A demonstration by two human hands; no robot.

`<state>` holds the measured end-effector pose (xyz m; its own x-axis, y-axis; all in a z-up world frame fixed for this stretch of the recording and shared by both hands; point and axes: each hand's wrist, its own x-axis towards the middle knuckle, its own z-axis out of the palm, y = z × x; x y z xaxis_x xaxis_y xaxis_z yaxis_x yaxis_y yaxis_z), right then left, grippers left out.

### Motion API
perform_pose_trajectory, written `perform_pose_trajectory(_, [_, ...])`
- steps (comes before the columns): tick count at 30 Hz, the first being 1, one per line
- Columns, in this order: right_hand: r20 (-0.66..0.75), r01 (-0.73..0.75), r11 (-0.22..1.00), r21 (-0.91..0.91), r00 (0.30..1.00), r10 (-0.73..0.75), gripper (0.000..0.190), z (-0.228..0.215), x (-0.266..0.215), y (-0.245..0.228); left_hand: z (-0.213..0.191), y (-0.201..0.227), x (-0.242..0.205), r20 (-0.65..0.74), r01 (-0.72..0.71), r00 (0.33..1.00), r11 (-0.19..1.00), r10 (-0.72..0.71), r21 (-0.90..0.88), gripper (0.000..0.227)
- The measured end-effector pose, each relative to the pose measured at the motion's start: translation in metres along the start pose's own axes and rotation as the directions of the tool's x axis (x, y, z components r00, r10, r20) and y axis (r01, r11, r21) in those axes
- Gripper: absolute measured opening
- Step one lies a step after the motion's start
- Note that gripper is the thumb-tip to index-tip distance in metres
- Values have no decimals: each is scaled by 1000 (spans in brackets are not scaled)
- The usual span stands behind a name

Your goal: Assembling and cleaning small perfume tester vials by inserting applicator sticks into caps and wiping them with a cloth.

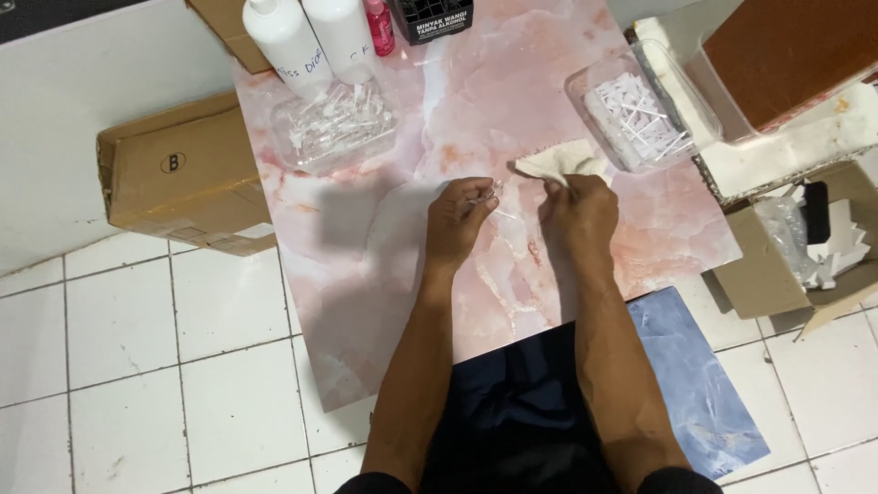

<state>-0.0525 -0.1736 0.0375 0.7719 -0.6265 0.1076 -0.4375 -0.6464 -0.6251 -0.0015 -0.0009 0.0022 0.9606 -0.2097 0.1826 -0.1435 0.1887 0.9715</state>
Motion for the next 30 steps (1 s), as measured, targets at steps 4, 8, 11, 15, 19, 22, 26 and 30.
perform_pose_trajectory(4, [-96, 147, 912, 384, 988, -119, 16, 26, 23, 50, 1, -7, 2, -10, 12, 1000, 1000, -13, -25, 33])
perform_pose_trajectory(8, [-217, 364, 774, 517, 931, -293, 5, 18, -31, -8, 6, 4, 1, 7, 35, 999, 973, -34, -230, 36])
perform_pose_trajectory(11, [-205, 452, 656, 605, 884, -420, 18, 21, -55, -39, 4, -7, 0, 0, 42, 999, 962, -43, -270, 31])
perform_pose_trajectory(15, [-234, 447, 513, 733, 874, -427, 27, 38, -57, -42, 2, -24, -2, -20, 59, 997, 935, -70, -351, 31])
perform_pose_trajectory(19, [-175, 377, 486, 789, 895, -410, 25, 36, -49, -37, 3, -24, -1, -38, 35, 998, 938, -51, -344, 30])
perform_pose_trajectory(22, [31, 76, 542, 837, 982, -186, 35, 56, -41, -13, 2, -16, 2, -73, -56, 997, 973, 41, -222, 26])
perform_pose_trajectory(26, [159, -105, 547, 831, 986, -53, 22, 40, -50, -32, 0, -9, 1, -32, -46, 999, 976, 40, -211, 24])
perform_pose_trajectory(30, [297, -165, 620, 767, 948, -115, 8, 31, -52, -23, 3, -1, -2, -12, 34, 999, 951, -40, -307, 27])
